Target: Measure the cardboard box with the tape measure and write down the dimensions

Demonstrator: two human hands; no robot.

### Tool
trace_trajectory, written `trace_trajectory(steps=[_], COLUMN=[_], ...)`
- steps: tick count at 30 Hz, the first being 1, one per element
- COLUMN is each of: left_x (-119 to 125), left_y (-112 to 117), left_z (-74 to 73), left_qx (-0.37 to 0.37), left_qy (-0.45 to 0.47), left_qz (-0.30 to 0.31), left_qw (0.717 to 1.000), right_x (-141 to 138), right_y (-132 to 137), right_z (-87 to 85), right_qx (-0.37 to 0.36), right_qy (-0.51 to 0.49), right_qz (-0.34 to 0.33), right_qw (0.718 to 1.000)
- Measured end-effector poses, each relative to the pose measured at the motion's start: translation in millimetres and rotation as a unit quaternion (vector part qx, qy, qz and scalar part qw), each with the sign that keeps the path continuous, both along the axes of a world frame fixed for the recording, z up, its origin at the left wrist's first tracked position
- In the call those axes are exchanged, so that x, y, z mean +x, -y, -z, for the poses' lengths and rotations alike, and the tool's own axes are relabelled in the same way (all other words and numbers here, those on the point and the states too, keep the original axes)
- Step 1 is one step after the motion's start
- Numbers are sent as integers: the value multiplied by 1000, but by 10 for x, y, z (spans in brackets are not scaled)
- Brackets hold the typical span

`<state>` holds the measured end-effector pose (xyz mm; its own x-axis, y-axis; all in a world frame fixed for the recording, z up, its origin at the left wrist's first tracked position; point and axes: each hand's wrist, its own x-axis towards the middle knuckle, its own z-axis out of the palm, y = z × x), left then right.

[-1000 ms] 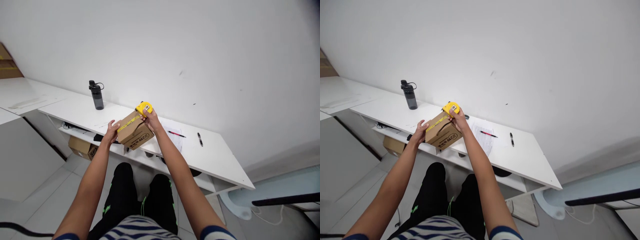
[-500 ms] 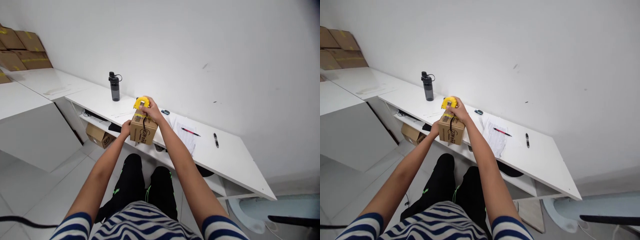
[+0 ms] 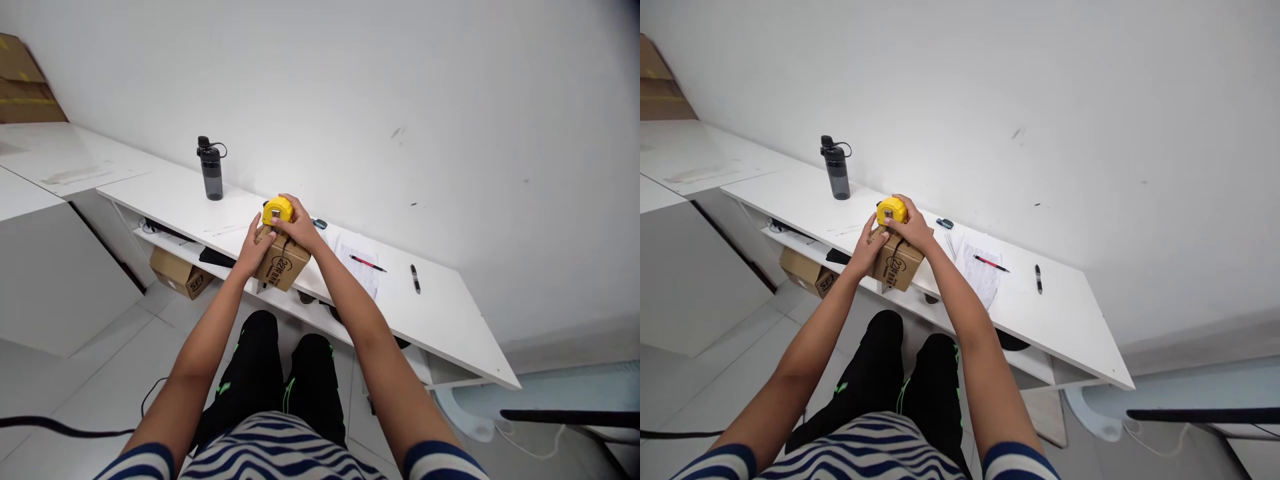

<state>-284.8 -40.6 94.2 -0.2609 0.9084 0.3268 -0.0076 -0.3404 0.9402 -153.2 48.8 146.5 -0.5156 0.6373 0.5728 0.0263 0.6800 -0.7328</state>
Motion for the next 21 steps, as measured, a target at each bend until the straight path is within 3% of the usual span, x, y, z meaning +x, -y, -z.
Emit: trace_trajectory(steps=[5,11,16,21], left_x=[1,78,203,262], left_y=[-186,-208,-248,-315], left_z=[107,143,107,100], left_qx=[-1,-3,-27,-41], left_qy=[10,13,42,72], left_qz=[-23,-63,-22,-23], left_qw=[1000,998,998,996], right_x=[16,247,498,482], right_y=[-78,31,157,204], right_z=[-68,-209,-160,-149], right_qx=[14,34,22,9], right_qy=[95,202,199,187], right_qz=[32,57,115,167], right_qw=[995,977,973,968])
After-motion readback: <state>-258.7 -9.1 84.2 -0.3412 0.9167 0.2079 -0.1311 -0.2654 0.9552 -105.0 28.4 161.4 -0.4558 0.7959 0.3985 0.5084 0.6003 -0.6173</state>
